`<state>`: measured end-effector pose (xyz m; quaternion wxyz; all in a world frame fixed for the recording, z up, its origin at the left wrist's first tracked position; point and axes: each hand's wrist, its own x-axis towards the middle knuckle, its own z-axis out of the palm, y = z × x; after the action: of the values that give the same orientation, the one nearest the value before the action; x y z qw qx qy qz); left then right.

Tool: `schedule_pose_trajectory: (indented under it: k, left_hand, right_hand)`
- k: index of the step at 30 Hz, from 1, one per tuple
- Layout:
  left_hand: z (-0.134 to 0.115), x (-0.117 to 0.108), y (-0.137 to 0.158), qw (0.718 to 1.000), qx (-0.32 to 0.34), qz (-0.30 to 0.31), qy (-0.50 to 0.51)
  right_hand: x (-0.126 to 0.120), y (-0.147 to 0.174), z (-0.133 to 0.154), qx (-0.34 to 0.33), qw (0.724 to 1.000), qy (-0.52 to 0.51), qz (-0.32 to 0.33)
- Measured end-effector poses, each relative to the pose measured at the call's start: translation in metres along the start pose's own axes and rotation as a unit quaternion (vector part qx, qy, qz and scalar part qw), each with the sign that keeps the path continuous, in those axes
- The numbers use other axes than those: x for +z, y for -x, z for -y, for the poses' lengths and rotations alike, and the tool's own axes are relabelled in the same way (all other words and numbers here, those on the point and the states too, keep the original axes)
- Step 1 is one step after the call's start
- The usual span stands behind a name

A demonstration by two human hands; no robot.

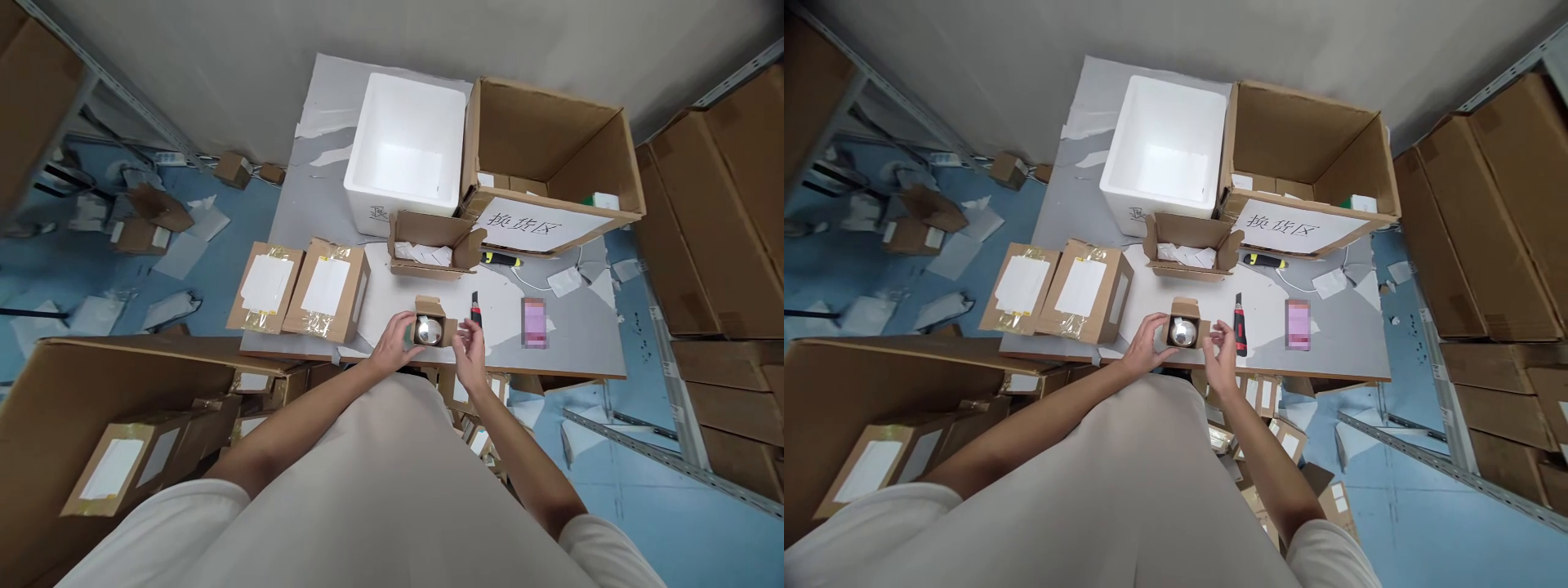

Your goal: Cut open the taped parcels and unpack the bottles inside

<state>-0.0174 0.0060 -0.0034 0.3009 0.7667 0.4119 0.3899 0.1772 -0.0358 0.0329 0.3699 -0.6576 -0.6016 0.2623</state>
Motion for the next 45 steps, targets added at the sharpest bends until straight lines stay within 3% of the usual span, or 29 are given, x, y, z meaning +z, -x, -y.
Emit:
schedule_pose_trajectory:
  k: [2,5,9,12,14,16,19,22,26,32,36,40,42,45]
  left_hand:
    - [0.0,0.001,0.0,1.0,0.011,0.008,0.0]
    - [0.002,0.0,-0.003,0.998,0.042,0.034,-0.007]
    - [0.005,-0.003,-0.005,0.993,0.094,0.071,-0.005]
    - [0.006,-0.003,-0.004,0.994,0.087,0.072,0.004]
    - [0.006,-0.003,-0.002,0.997,0.049,0.058,0.006]
    - [0.006,-0.002,-0.002,0.999,-0.009,0.039,0.011]
    - [0.007,-0.002,-0.005,0.996,-0.059,0.058,0.03]
    - [0.009,-0.004,-0.01,0.989,-0.063,0.126,0.041]
    - [0.011,-0.007,-0.015,0.984,-0.062,0.16,0.043]
    - [0.015,-0.016,-0.017,0.976,-0.077,0.198,0.054]
    - [0.018,-0.024,-0.018,0.973,-0.071,0.219,0.025]
    - [0.024,-0.052,-0.043,0.966,0.033,0.25,-0.054]
    - [0.03,-0.069,-0.066,0.97,0.069,0.212,-0.096]
    - [0.04,-0.083,-0.106,0.977,0.041,0.121,-0.173]
  right_hand:
    - [0.003,0.001,-0.002,0.011,0.997,-0.066,0.046]
    - [0.01,-0.014,-0.005,0.014,0.994,-0.079,0.079]
    - [0.026,-0.048,-0.011,0.113,0.97,-0.19,0.101]
    - [0.033,-0.069,-0.01,0.139,0.937,-0.295,0.125]
    - [0.03,-0.076,-0.006,0.121,0.938,-0.306,0.112]
    - [0.023,-0.077,0.001,0.071,0.949,-0.282,0.126]
    - [0.008,-0.068,0.007,-0.055,0.96,-0.176,0.209]
    - [-0.003,-0.055,0.003,-0.166,0.944,-0.036,0.283]
    - [-0.004,-0.046,-0.008,-0.226,0.92,0.078,0.312]
    - [-0.007,-0.047,-0.008,-0.243,0.899,0.147,0.333]
    - [-0.01,-0.048,-0.012,-0.191,0.915,0.093,0.344]
    - [-0.002,-0.049,-0.02,-0.167,0.93,0.049,0.325]
    - [0.002,-0.049,-0.021,-0.165,0.934,0.041,0.314]
    - [0.006,-0.05,-0.017,-0.158,0.94,0.04,0.299]
